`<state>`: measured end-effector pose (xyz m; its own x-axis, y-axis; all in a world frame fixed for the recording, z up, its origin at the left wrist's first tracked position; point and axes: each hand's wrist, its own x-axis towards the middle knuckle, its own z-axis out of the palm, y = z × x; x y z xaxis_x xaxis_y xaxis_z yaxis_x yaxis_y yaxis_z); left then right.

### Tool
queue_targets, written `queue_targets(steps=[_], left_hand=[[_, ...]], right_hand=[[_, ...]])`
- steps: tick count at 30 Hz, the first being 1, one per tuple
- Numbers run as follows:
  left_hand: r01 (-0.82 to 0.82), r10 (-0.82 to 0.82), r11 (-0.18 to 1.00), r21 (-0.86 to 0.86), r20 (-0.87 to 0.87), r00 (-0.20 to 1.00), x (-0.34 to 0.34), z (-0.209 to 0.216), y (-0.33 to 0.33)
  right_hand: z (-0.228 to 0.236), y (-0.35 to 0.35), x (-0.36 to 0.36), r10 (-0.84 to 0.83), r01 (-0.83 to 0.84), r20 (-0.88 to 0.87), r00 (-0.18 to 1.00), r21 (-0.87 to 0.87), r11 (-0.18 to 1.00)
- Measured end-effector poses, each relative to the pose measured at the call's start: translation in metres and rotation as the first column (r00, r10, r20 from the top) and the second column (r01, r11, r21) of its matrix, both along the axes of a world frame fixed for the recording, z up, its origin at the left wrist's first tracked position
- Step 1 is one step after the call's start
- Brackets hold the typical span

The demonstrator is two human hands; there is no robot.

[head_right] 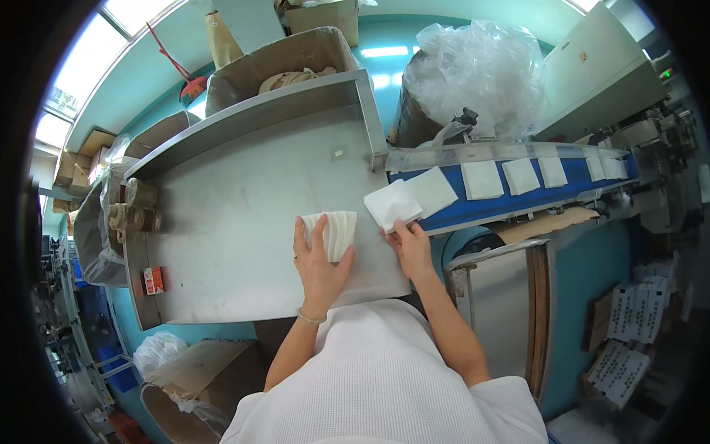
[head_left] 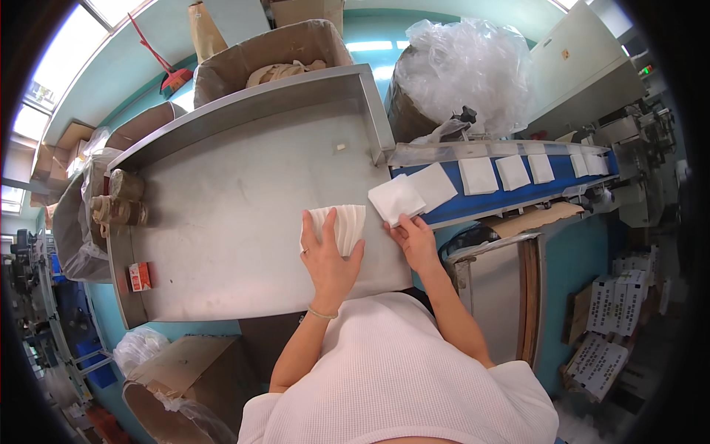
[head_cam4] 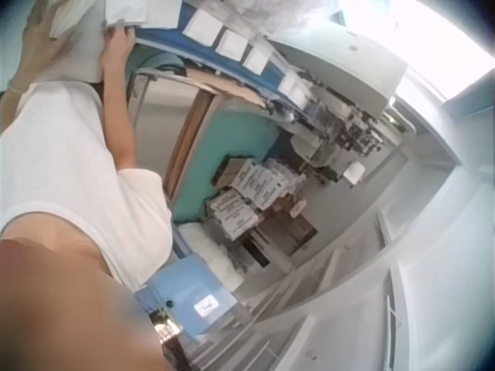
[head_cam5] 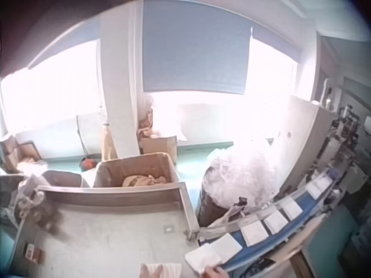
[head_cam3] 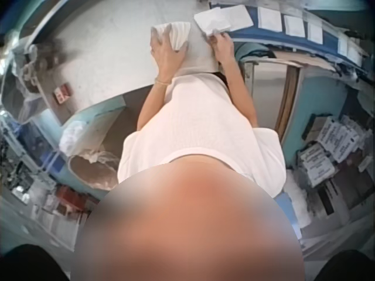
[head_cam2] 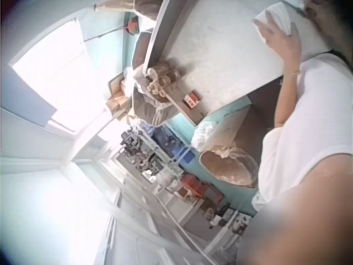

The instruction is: Manually handling and feeding pleated paper filters into a packaging machine.

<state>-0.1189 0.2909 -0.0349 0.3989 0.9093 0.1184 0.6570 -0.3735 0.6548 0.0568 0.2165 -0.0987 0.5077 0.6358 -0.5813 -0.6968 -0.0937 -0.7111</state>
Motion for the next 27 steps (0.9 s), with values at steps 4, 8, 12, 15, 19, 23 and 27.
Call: queue_targets(steps=[4, 8, 12, 15, 19, 23, 27], left_hand=[[0.049, -0.037, 0.996, -0.071, 0.155, 0.987, -0.001, -0.001, 0.001], [0.039, 0.089, 0.945, -0.326, 0.371, 0.924, 0.005, 0.001, 0.001], [0.002, 0.055, 0.976, -0.217, 0.255, 0.965, -0.003, -0.014, 0.003], [0.019, 0.036, 0.975, -0.223, 0.24, 0.97, -0.005, -0.003, 0.002], [0.018, 0.051, 0.967, -0.253, 0.264, 0.963, -0.009, -0.006, 0.005], [-0.007, 0.079, 0.963, -0.268, 0.261, 0.962, -0.017, -0.004, 0.011], [-0.041, 0.148, 0.937, -0.347, 0.286, 0.947, -0.025, 0.003, 0.015]], right_hand=[[0.028, 0.005, 0.0, 0.192, -0.193, -0.02, 0.981, -0.112, 0.975], [0.033, 0.015, -0.031, 0.397, -0.324, 0.616, 0.68, -0.233, 0.917], [0.037, 0.017, -0.031, 0.396, -0.387, 0.11, 0.912, -0.098, 0.917], [0.036, 0.012, -0.031, 0.401, -0.405, -0.147, 0.904, 0.004, 0.914], [0.037, 0.012, -0.033, 0.392, -0.398, -0.152, 0.907, -0.014, 0.917], [0.032, 0.018, -0.027, 0.441, -0.435, 0.083, 0.894, -0.081, 0.897], [0.015, 0.014, -0.033, 0.227, -0.22, 0.154, 0.962, -0.062, 0.974]])
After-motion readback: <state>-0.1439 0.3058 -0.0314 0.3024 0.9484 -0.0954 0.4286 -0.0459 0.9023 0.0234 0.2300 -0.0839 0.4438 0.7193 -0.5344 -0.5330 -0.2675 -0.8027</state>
